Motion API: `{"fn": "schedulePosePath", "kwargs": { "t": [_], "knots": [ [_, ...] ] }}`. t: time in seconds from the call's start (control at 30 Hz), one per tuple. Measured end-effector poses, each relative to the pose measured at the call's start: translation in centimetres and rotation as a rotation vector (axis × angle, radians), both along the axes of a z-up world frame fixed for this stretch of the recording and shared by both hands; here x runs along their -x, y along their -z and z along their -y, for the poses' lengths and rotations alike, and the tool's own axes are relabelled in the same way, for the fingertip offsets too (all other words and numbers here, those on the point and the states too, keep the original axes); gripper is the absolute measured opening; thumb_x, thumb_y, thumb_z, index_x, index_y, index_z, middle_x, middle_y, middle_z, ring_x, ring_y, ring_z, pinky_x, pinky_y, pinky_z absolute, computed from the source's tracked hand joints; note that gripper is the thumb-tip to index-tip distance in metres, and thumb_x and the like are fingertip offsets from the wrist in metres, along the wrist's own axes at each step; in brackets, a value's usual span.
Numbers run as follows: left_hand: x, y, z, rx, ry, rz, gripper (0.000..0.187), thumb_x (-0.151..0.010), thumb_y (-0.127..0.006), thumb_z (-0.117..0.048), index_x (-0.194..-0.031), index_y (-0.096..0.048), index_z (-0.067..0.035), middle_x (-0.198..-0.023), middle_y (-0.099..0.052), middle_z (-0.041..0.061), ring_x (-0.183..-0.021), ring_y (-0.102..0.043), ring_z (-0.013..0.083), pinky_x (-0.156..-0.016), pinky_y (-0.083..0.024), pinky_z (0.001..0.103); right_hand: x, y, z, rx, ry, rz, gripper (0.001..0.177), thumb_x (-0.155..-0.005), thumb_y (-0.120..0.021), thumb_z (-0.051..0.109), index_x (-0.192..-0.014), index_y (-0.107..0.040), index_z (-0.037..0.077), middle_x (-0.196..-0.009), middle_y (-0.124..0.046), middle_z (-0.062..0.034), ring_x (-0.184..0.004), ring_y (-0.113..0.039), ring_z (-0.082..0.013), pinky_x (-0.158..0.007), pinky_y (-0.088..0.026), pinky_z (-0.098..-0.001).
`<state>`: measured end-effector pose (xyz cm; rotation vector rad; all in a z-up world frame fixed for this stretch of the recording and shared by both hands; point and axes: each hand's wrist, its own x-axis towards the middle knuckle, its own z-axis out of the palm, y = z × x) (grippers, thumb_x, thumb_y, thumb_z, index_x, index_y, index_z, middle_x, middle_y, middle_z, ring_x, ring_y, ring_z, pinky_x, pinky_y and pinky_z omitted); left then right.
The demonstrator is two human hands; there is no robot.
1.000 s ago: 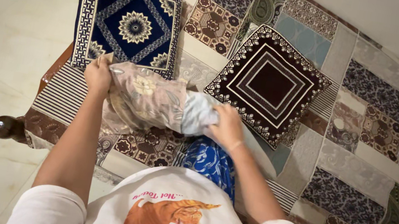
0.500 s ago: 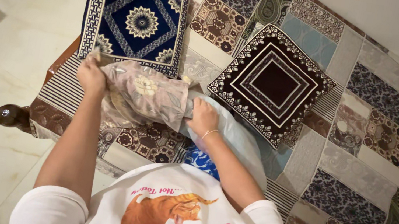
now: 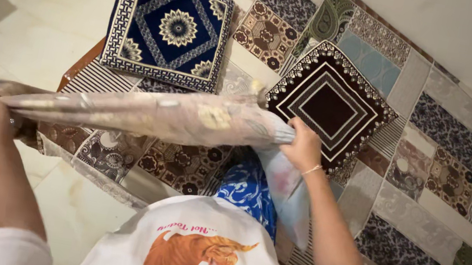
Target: The person folds a brown fabric cushion cover, smoothing it with their hands, and then handles a patterned fabric piece, turning and smoothing it.
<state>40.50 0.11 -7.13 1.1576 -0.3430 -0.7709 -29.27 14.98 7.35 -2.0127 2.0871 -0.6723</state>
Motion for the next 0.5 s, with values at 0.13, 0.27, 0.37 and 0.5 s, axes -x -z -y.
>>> {"fn": "schedulePosePath", "kwargs": {
  "t": [0.13, 0.27, 0.37, 0.5],
  "knots": [
    [4.6, -1.7, 0.4, -0.412, 0.090, 0.682, 0.037, -0.102, -0.059, -0.027, -0.124, -0.059, 0.003, -0.122, -0.066, 0.022, -0.109, -0.068, 0.0361, -0.090, -0.057, 0.047, 0.5, 1.4, 2.2, -0.026, -0.016, 0.027, 0.038, -0.076, -0.082, 0.034, -0.103, -0.066, 0.013, -0.087, -0.073, -0.0182, -0.083, -0.071, -0.0393, -0.072, -0.057, -0.0475],
    [17.6, -8.3, 0.8, -0.248, 0.702, 1.173, 0.073, -0.082, -0.060, -0.005, -0.150, -0.037, 0.004, -0.145, -0.052, 0.027, -0.131, -0.054, 0.0357, -0.108, -0.049, 0.043, -2.0, 3.9, 5.1, -0.058, -0.066, -0.020, 0.048, -0.066, -0.083, 0.033, -0.106, -0.065, 0.013, -0.088, -0.073, -0.0172, -0.082, -0.071, -0.0395, -0.073, -0.057, -0.0492],
    [26.6, -12.5, -0.7, -0.630, 1.186, 0.556, 0.065, -0.109, -0.039, -0.051, -0.161, -0.041, -0.012, -0.165, -0.047, 0.017, -0.139, -0.056, 0.0376, -0.105, -0.049, 0.051, -3.8, 5.2, 6.4, -0.092, -0.053, 0.009, 0.057, -0.066, -0.087, 0.041, -0.109, -0.063, 0.011, -0.084, -0.072, -0.0181, -0.081, -0.070, -0.0401, -0.071, -0.056, -0.0499],
    [32.7, -14.1, -0.8, -0.453, 1.236, 1.713, 0.102, -0.082, -0.079, -0.030, -0.162, -0.014, -0.029, -0.170, -0.005, 0.007, -0.157, -0.006, 0.0279, -0.126, -0.011, 0.053, -4.5, 5.1, 7.3, -0.224, 0.005, 0.035, 0.061, -0.066, -0.087, 0.047, -0.108, -0.062, 0.011, -0.080, -0.072, -0.0167, -0.078, -0.071, -0.0384, -0.071, -0.057, -0.0491]
  ]
}}
